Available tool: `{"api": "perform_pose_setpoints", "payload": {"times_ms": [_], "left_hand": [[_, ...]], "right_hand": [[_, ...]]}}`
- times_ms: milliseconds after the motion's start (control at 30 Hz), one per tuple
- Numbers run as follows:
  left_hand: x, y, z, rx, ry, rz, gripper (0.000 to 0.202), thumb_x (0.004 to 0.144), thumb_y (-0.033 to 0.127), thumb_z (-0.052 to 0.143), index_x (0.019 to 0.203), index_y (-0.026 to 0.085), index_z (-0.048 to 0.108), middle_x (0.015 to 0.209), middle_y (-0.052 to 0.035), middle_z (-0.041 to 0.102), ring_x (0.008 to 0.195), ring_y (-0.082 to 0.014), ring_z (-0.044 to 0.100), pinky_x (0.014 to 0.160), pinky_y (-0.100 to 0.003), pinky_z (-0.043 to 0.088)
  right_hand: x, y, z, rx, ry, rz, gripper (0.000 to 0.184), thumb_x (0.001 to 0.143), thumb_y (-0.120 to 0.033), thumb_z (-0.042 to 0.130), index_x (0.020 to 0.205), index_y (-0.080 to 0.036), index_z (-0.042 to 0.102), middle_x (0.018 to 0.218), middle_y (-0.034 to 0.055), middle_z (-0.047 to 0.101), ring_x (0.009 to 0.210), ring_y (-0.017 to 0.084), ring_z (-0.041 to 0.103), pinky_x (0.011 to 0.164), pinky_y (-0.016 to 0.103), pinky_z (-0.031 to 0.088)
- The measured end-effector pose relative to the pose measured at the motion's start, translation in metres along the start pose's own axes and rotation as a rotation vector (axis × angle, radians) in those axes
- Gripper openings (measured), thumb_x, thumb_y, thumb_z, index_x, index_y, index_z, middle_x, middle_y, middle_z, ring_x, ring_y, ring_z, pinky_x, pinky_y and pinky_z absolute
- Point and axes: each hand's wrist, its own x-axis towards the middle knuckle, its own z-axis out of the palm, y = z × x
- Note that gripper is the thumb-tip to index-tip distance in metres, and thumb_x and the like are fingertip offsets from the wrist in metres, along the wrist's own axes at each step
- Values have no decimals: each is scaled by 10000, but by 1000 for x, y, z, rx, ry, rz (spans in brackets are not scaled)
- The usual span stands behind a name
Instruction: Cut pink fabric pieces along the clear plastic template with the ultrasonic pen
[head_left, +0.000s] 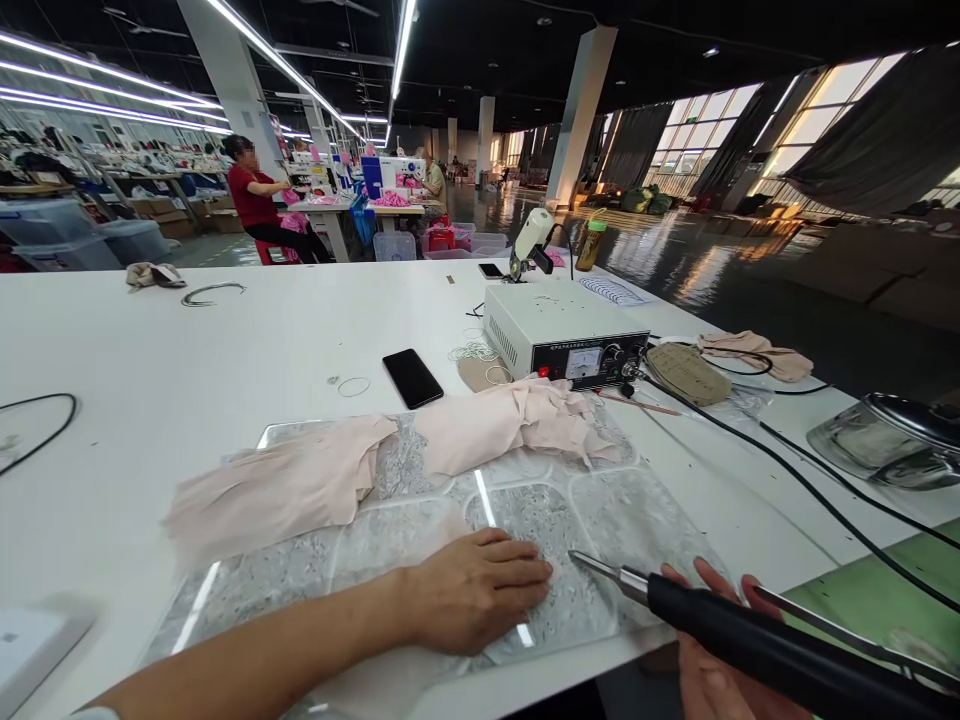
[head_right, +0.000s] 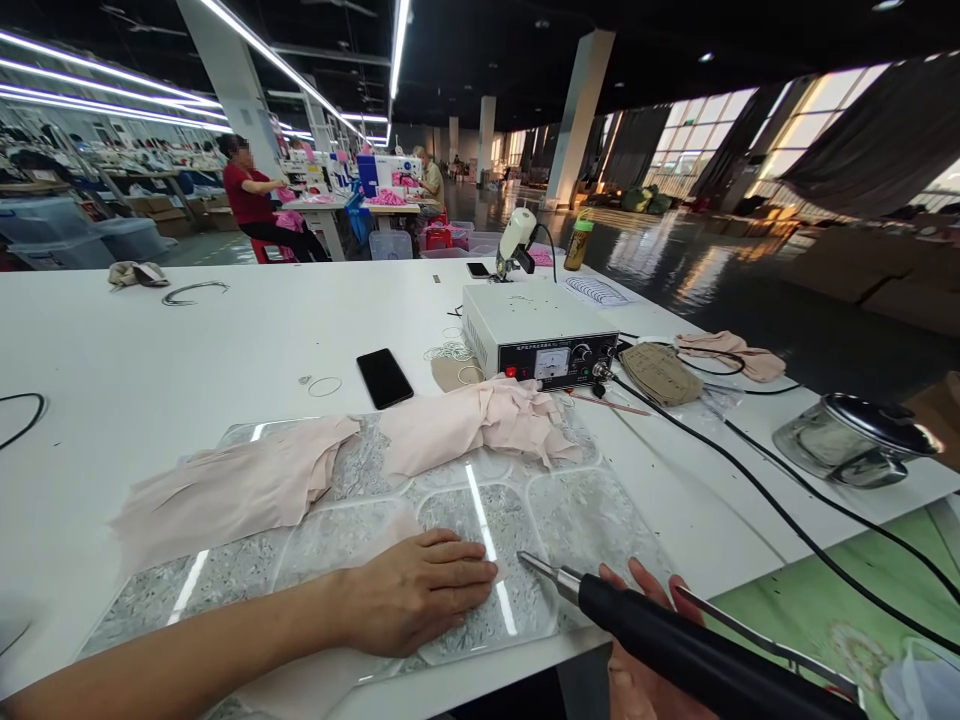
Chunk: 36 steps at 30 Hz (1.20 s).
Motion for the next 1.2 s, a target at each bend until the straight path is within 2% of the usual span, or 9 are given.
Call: {"api": "perform_pose_setpoints", "payload": {"times_ms": [33,133,200,300,433,533,733,967,1200], "left_hand": [[0,0,0,-2,-2,-1,304,987,231,436,1248,136,559,1301,-102,602,1269,-227,498,1069,-350,365],[0,1,-1,4,-4,-5,310,991,227,418,1249,135,562,1287,-113,610,1258,-230,510,1050,-354,387],[0,1,-1,11,1,-7,310,994,225,411,1245,126,564,1282,-115,613,1253,-231,514,1040,-355,395],[1,1,-2,17,12,-2,310,994,219,417,1241,103,563,1283,-111,613,1253,-234,510,1041,-361,392],[1,1,-2,0,8,-3,310,996,211,406,1235,114,578,1279,-116,614,1248,-232,515,1042,-361,398],[1,1,-2,-14,5,7,310,999,212,398,1224,119,590,1277,-122,615,1247,-236,515,1048,-368,397],[-1,-1,2,-3,8,9,300,999,222,413,1221,122,587,1287,-106,609,1260,-241,503,1050,-358,374],[-1,-1,2,8,-14,6,313,1009,228,371,1209,133,592,1299,-87,600,1266,-227,491,1060,-333,346],[0,-1,1,16,33,33,290,995,209,413,1190,90,592,1281,-93,611,1247,-240,503,1024,-347,373]], "right_hand": [[3,-4,5,42,-3,-5,543,852,-376,616,1362,-330,438,1292,80,587,1159,339,582,864,504,559],[9,-23,26,218,206,8,487,924,-339,478,1401,-338,381,1310,90,526,1182,308,547,896,543,516],[13,-37,39,369,283,65,463,914,-313,478,1372,-338,420,1247,83,519,1054,260,584,891,524,510],[23,-54,51,524,371,73,298,888,-276,480,1174,-311,554,1061,44,506,837,185,553,825,438,512],[37,-66,50,485,327,-36,209,886,-283,401,1034,-271,548,951,37,431,642,151,424,614,339,455],[41,-73,47,424,291,-49,188,873,-302,381,980,-264,531,905,32,394,583,141,359,535,306,386],[43,-81,52,524,223,-25,65,836,-281,443,844,-259,503,775,-12,382,546,131,385,505,298,405],[44,-84,63,551,219,-22,35,804,-227,489,830,-240,506,741,-19,427,525,123,434,483,308,435],[45,-88,65,523,174,-69,29,808,-225,506,834,-234,497,736,-25,424,512,111,447,478,304,456]]}}
